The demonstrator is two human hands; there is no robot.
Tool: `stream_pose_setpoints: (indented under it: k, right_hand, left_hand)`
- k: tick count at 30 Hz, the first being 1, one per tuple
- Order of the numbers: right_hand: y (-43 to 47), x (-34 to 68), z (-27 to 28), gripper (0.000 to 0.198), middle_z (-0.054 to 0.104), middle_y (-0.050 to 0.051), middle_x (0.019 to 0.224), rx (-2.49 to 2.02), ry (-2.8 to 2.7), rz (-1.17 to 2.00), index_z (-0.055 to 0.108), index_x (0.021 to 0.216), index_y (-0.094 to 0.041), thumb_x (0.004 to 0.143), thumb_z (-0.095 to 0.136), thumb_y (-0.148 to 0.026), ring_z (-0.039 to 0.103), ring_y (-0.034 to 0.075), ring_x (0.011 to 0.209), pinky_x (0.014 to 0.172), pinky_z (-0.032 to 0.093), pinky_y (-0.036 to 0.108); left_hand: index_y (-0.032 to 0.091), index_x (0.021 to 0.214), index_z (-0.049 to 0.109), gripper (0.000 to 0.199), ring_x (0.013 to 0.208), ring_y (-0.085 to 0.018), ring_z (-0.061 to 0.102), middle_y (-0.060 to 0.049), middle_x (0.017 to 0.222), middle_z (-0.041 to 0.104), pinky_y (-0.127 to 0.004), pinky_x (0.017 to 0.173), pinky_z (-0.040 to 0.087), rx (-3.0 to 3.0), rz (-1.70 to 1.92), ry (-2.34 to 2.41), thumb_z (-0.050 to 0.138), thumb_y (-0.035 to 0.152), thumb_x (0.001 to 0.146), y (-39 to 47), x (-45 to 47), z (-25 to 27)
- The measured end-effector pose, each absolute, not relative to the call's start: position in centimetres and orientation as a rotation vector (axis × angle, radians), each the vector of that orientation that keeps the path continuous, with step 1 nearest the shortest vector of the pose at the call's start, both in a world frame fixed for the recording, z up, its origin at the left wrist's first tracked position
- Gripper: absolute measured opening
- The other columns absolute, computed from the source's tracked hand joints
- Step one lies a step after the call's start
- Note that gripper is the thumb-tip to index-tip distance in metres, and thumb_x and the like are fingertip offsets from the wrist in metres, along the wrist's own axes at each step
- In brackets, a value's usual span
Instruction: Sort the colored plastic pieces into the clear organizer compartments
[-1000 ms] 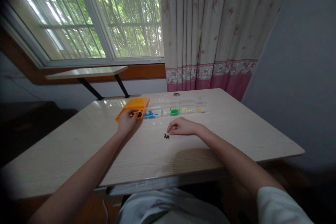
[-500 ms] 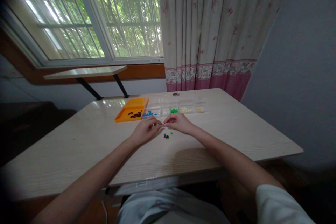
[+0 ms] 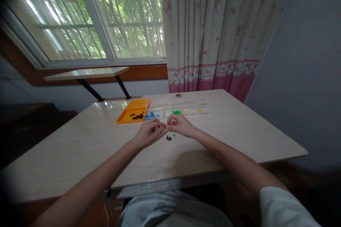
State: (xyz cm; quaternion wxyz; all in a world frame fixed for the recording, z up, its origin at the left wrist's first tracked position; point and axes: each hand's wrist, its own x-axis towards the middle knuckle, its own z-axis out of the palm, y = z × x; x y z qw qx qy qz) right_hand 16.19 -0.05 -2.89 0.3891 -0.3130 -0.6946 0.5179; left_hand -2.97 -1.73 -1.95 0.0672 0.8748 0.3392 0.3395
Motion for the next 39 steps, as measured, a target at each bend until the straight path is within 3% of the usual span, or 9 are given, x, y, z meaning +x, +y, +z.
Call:
stream_pose_setpoints:
  k: [11,15,20,39]
  right_hand:
    - [-0.1,16.6,-2.1,0.028,0.053,-0.005,0.056,-0.863,-1.822,1.258,0.05,0.079,-0.016,0.069,0.062,-0.038,0.052,0.008,0.05,0.051,0.041,0.021]
    - [0.0,18.2,-1.4,0.027,0.05,-0.005,0.055,-0.918,-2.067,1.298,0.054,0.076,-0.014,0.069,0.062,-0.039,0.044,0.006,0.046,0.044,0.035,0.018]
    - [0.4,19.8,-1.3,0.024,0.046,-0.005,0.052,-1.013,-2.409,1.112,0.061,0.074,-0.012,0.064,0.067,-0.033,0.038,0.005,0.047,0.043,0.027,0.017]
    - [0.2,19.3,-1.4,0.026,0.05,-0.003,0.057,-0.983,-2.468,1.108,0.065,0.081,-0.012,0.067,0.064,-0.034,0.042,0.007,0.052,0.047,0.03,0.018]
  left_hand:
    - [0.018,0.084,0.063,0.015,0.059,-0.008,0.047,-0.002,0.077,0.055,-0.021,0.056,0.038,2.589,1.08,1.06,0.053,0.028,0.079,-2.0,-3.0,-1.5]
    - [0.017,0.084,0.062,0.014,0.055,-0.007,0.043,-0.001,0.075,0.055,-0.02,0.053,0.037,2.503,1.283,1.123,0.053,0.027,0.08,-2.0,-3.3,-1.3]
    - [0.018,0.084,0.062,0.015,0.057,-0.008,0.044,-0.001,0.074,0.053,-0.019,0.05,0.036,2.433,1.505,1.2,0.054,0.029,0.079,-2.1,-3.7,-0.7]
    - [0.018,0.084,0.063,0.014,0.055,-0.007,0.044,-0.001,0.073,0.055,-0.019,0.053,0.038,2.396,1.648,1.216,0.055,0.028,0.079,-2.4,-3.7,-0.3]
